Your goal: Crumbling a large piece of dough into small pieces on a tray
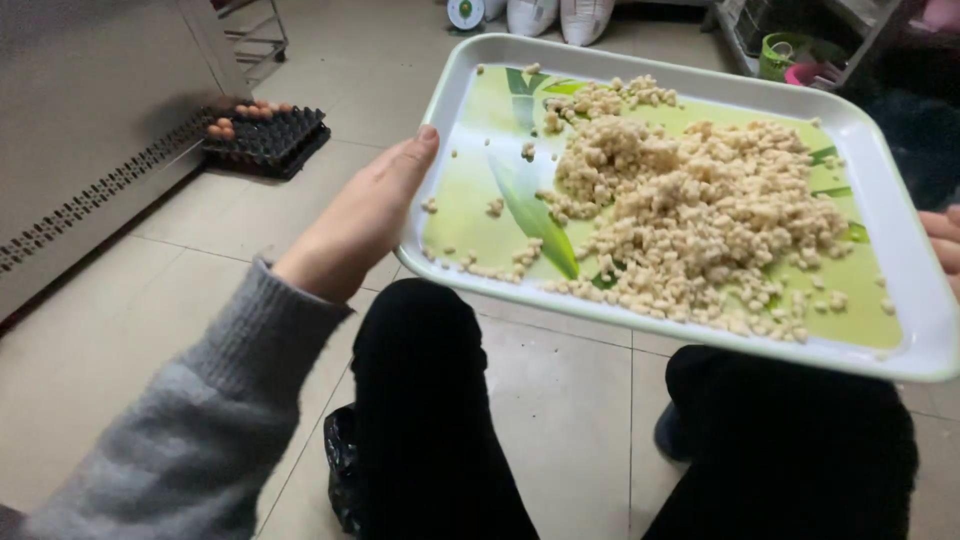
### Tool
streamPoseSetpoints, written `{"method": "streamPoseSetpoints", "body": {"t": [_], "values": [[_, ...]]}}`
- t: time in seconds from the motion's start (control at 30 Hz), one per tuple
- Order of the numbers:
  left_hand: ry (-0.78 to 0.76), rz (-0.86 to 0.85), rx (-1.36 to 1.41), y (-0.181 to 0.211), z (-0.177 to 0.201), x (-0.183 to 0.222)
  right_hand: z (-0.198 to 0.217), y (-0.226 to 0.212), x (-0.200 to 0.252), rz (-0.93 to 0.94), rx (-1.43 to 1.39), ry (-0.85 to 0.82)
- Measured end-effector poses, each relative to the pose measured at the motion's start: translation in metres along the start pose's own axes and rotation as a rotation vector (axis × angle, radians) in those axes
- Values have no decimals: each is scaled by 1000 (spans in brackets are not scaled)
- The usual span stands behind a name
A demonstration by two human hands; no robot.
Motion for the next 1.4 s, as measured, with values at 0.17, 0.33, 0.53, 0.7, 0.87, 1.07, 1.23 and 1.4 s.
{"method": "streamPoseSetpoints", "body": {"t": [0.17, 0.33, 0.53, 0.7, 0.87, 1.07, 1.23, 1.4], "values": [[151, 325, -188, -13, 1, -26, -308, 52, -10, -512, 723, 894], [2, 460, -148, -78, -14, -79, -372, 108, -33, -544, 768, 870], [-109, 581, -63, -226, -34, -161, -244, 215, -73, -679, 536, 982], [-146, 686, -152, -379, -55, -203, -136, 302, -91, -762, 485, 1098], [-143, 1007, -258, -622, -69, -223, -70, 385, -99, -658, 644, 1169], [-80, 1133, -379, -714, -95, -214, -12, 437, -87, -689, 620, 1174], [55, 1085, -394, -697, -84, -222, 50, 484, -62, -742, 473, 1021], [100, 996, -475, -643, -67, -215, 35, 480, -60, -703, 662, 954]]}}
Point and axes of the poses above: each hand's wrist, its own x-axis away from the middle knuckle, its own z-axis out of the back of the hand, y = z × x, the point moved 6 cm from there along -x, towards the middle knuckle, and after that the axes turned 13 degrees about z, right-handed, at the moved point
